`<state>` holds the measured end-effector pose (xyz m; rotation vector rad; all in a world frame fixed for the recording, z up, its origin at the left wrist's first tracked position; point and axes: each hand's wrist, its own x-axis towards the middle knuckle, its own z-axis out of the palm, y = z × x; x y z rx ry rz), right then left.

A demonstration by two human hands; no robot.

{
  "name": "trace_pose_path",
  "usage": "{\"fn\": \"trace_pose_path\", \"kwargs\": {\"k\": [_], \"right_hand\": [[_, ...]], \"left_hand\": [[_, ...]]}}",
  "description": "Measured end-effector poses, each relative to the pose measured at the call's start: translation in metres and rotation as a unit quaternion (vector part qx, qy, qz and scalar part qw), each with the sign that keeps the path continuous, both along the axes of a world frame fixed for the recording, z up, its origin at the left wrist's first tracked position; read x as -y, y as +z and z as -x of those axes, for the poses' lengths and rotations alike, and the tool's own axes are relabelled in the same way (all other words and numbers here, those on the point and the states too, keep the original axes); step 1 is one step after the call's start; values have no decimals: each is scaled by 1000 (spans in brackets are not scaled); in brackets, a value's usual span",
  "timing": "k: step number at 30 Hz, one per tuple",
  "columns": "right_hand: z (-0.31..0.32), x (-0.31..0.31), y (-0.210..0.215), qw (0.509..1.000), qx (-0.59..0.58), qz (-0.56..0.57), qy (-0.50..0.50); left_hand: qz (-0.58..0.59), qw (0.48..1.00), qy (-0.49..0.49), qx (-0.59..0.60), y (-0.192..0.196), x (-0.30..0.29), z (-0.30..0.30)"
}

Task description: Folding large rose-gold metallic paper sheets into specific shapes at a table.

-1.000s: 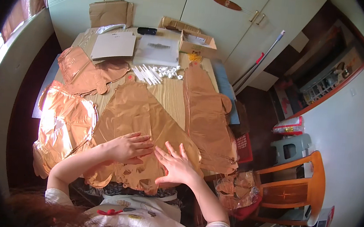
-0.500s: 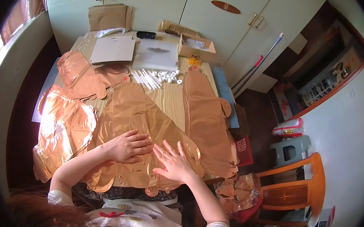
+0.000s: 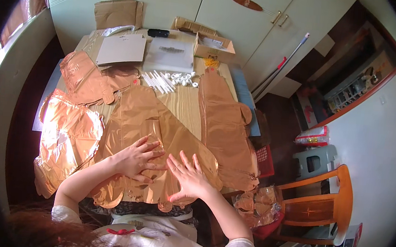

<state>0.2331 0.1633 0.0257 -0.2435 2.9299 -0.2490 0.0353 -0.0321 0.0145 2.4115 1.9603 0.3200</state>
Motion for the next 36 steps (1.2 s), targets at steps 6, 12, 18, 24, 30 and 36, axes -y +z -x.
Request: {"fn": "trace_pose_path", "kwargs": {"k": [6,12,18,24,30,36], "right_hand": [[-47,9,-14,929,-277,38,-241],[-67,30,-17,915,-264,61,-298],[-60,63,8,803,-186,417,-382],[-32,109,1,913,-315,195,-170],[-28,124,-21,923,-310,184,-133],[-31,121,-14,926,-272,238,-106]], "left_hand": [[-16,1000,-7,14,2,3,2],[-5,1000,4,-10,2,4,0],[-17,1000,0,12,4,5,1],[13,1000,0,-1,3,4,3],[4,999,33,27,-18,4,1],[-6,1000,7,5,-10,5,3]]}}
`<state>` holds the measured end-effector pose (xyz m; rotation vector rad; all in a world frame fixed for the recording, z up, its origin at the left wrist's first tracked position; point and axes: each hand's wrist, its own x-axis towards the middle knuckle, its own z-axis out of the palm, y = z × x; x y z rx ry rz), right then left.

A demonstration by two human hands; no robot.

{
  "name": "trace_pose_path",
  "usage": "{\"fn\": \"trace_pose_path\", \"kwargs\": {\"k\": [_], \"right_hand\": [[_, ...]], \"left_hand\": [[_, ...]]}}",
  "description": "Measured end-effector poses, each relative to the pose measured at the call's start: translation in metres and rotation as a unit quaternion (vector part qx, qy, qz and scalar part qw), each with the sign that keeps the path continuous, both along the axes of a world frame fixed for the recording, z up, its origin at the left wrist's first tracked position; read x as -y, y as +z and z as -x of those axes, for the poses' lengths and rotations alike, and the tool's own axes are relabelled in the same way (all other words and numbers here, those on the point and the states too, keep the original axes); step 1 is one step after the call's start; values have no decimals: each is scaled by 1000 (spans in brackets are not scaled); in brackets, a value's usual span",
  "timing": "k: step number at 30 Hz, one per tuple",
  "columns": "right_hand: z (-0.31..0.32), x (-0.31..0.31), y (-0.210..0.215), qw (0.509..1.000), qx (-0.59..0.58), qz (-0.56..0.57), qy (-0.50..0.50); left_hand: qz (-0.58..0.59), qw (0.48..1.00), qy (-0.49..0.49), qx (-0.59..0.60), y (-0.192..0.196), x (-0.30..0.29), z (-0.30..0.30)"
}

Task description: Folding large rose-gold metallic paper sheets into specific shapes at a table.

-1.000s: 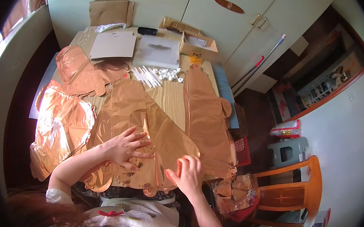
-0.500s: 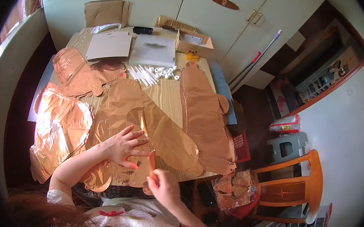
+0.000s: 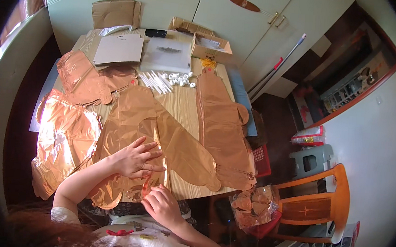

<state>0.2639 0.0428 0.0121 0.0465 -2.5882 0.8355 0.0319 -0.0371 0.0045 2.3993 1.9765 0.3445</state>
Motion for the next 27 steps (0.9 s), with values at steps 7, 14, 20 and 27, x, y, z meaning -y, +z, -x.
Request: {"fn": "trace_pose_path", "kwargs": {"k": [7,14,20,27], "right_hand": [[-5,-58,4,996,13,-90,-19],[-7,-75,-5,982,75,-175,5],[-5,-78,4,976,90,-197,11],[-8,-85,0,976,102,-187,54]], "left_hand": [[3,1000,-12,2,2,0,2],[-1,1000,-4,15,0,0,-2],[34,998,23,-47,15,-5,-12],[35,994,52,-88,19,-10,-20]]}}
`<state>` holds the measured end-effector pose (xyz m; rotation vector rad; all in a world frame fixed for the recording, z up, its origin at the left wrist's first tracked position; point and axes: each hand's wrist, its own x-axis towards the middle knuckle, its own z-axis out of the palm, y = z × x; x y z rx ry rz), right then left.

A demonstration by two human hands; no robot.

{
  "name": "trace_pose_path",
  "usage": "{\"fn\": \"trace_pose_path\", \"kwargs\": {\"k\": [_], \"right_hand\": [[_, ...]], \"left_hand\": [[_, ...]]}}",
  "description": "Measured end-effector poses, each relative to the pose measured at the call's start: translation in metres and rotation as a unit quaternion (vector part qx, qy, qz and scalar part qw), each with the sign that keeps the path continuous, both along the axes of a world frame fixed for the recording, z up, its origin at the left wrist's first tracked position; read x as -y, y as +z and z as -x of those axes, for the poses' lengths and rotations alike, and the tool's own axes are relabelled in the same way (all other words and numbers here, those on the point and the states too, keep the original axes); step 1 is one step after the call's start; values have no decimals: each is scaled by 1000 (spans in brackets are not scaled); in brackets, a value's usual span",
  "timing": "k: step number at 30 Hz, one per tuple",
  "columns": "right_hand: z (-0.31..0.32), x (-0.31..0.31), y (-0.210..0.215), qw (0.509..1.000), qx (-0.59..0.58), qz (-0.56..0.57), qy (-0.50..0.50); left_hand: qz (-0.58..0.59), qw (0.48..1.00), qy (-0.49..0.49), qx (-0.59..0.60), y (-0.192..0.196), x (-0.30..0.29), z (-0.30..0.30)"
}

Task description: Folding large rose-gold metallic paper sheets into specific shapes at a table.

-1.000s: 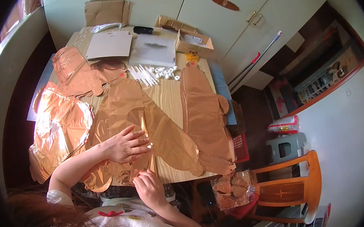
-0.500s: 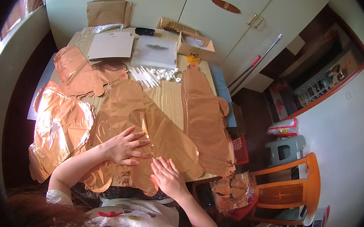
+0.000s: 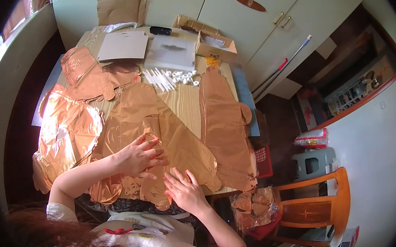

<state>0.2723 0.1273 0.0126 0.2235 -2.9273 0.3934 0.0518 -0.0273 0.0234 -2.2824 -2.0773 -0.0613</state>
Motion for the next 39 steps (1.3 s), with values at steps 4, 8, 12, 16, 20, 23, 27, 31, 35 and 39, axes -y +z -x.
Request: {"fn": "trace_pose_path", "kwargs": {"k": [4,8,12,16,20,23,27,31,35,39], "right_hand": [[-16,-9,-2,997,7,22,78],[-20,-7,3,995,-27,25,92],[-24,2,-23,986,-151,16,71],[-27,-2,-15,979,-134,94,121],[2,-28,6,986,-89,111,92],[44,-48,11,996,-67,42,34],[65,-64,-12,999,-4,-22,23],[56,-57,-17,1000,15,-16,-2],[40,-48,-20,999,28,-21,-24],[28,-43,-17,998,26,-24,-43]], "left_hand": [[-5,1000,0,-9,-3,1,-1],[-8,1000,1,-9,-2,2,-1],[-16,1000,-4,-13,-2,2,-2],[-22,1000,-3,-2,-4,3,-1],[-8,1000,0,-2,-7,3,-1],[-8,1000,7,-17,-5,5,-4],[-12,1000,-5,-15,-8,2,-3],[-13,1000,-20,-16,-6,4,-1],[0,999,-39,-10,-4,5,-4],[-3,999,-41,-8,-5,5,-2]]}}
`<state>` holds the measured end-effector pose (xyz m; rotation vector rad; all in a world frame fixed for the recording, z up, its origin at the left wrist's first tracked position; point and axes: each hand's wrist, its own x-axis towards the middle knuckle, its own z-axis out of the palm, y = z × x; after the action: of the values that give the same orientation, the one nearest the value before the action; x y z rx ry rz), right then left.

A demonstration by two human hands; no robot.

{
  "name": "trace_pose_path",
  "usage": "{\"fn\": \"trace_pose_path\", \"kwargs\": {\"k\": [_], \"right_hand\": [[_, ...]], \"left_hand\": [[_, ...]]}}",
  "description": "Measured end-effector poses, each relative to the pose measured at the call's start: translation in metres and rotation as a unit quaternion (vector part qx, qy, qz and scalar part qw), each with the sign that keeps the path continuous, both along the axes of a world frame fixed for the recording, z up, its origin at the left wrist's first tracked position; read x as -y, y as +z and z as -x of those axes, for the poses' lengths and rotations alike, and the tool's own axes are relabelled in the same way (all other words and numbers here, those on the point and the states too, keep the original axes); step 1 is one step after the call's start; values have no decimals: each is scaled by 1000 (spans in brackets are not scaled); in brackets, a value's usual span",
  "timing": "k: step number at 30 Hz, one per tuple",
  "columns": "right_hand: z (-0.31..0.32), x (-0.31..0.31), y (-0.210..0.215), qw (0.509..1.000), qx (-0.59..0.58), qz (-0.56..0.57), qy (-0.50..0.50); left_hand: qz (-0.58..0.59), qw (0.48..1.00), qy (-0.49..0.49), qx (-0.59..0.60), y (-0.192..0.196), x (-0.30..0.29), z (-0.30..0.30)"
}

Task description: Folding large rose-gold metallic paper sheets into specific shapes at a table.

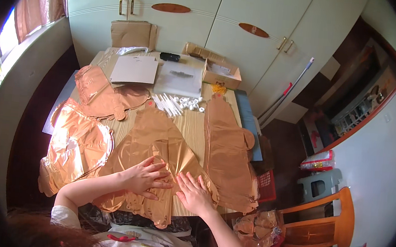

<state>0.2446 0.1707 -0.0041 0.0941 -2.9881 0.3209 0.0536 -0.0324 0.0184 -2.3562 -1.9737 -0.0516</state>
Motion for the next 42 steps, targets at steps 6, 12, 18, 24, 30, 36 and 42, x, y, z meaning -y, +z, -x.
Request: {"fn": "trace_pose_path", "kwargs": {"k": [6,12,18,24,30,36,42], "right_hand": [[-9,-3,22,987,-50,-46,-146],[-36,-15,33,945,-45,-76,-314],[-52,-24,30,936,-9,117,-332],[-42,11,68,908,-101,315,-258],[2,77,86,940,-161,281,-110],[39,114,52,954,-91,280,-66],[27,76,47,942,-219,256,1]], "left_hand": [[-3,1000,-4,20,2,1,8],[-18,999,-29,29,4,-4,9],[-20,999,-34,27,5,-5,10],[2,998,-19,57,5,-6,7],[-52,955,3,293,8,-5,18],[-69,821,267,499,21,-14,22],[-83,863,264,422,5,-11,33]]}}
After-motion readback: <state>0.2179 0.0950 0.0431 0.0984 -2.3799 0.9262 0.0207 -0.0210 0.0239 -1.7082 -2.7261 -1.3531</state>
